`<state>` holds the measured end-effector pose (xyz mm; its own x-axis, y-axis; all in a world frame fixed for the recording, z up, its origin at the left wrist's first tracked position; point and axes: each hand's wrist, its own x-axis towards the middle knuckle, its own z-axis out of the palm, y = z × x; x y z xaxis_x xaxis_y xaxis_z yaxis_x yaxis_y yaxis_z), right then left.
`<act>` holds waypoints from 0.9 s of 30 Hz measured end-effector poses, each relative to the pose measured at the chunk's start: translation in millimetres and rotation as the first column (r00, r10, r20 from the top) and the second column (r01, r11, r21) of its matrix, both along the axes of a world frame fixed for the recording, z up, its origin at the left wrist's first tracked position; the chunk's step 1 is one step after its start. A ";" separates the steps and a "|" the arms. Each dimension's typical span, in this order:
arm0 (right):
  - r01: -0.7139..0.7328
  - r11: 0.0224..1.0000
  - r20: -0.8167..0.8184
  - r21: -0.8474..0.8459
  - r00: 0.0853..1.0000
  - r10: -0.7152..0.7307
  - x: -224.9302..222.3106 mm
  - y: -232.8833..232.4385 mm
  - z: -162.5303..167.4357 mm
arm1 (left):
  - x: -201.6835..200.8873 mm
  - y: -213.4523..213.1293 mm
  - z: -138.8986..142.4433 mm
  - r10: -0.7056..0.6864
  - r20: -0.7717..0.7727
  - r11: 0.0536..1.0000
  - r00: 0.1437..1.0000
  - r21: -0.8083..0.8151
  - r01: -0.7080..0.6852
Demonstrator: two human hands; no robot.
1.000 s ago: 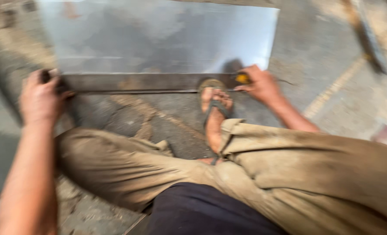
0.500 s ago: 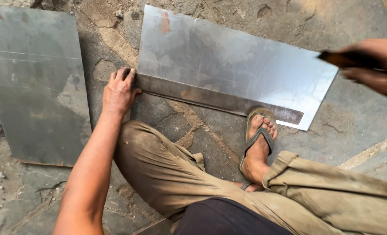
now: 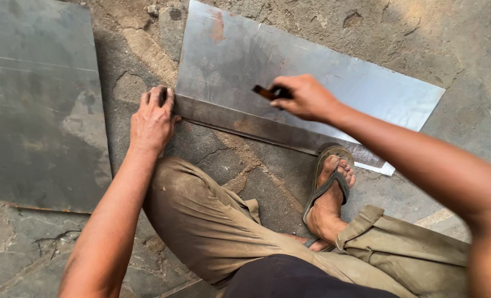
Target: The person uses a metal square and a scribing tool to draw straight lines on flat metal sheets. They repeatedly position the square, scribe along its edge, and reposition the tool to mark multiple lines on the sheet.
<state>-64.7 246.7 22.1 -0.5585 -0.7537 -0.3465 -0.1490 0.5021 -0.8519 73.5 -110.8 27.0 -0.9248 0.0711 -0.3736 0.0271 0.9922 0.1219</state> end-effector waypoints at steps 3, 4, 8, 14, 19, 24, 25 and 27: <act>-0.066 0.998 -0.178 0.022 0.982 0.069 9.8 -26.4 -18.5 | -0.8 0.1 -0.2 0.037 0.003 0.998 0.999 0.052 -0.038; -0.090 0.995 -0.218 0.043 0.971 0.098 10.5 -37.8 -21.8 | -1.4 -0.7 -0.7 0.059 0.004 0.996 0.998 0.070 -0.060; -0.205 0.973 -0.391 0.105 0.891 0.230 5.0 -92.4 -21.9 | -5.8 -4.3 -6.9 0.135 -0.019 0.991 0.991 0.012 -0.135; -0.381 0.910 -0.515 0.163 0.754 0.408 3.3 -161.6 -12.1 | -6.0 -9.7 -18.4 0.220 -0.013 0.975 0.975 -0.021 -0.220; -0.436 0.887 -0.580 0.151 0.688 0.436 11.9 -191.4 -21.9 | -2.6 -12.3 -22.7 0.218 -0.083 0.975 0.972 -0.016 -0.220; -0.449 0.838 -0.528 0.309 0.652 0.544 25.2 -96.8 -14.9 | -5.8 -14.7 -31.2 0.201 -0.012 0.977 0.979 -0.068 -0.202; -0.462 0.798 -0.430 0.387 0.675 0.600 30.2 -61.5 -8.4 | -5.6 -15.1 -33.4 0.170 -0.013 0.981 0.985 -0.093 -0.171; -0.476 0.780 -0.358 0.407 0.702 0.616 37.2 8.0 4.6 | -2.0 -16.8 -37.0 0.170 -0.001 0.983 0.985 -0.063 -0.170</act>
<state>-27.4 254.7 26.7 -0.2170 -0.8912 -0.3984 -0.7947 0.3983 -0.4580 71.5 -127.6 -10.1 -0.9199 -0.1104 -0.3763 -0.1429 0.9880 0.0594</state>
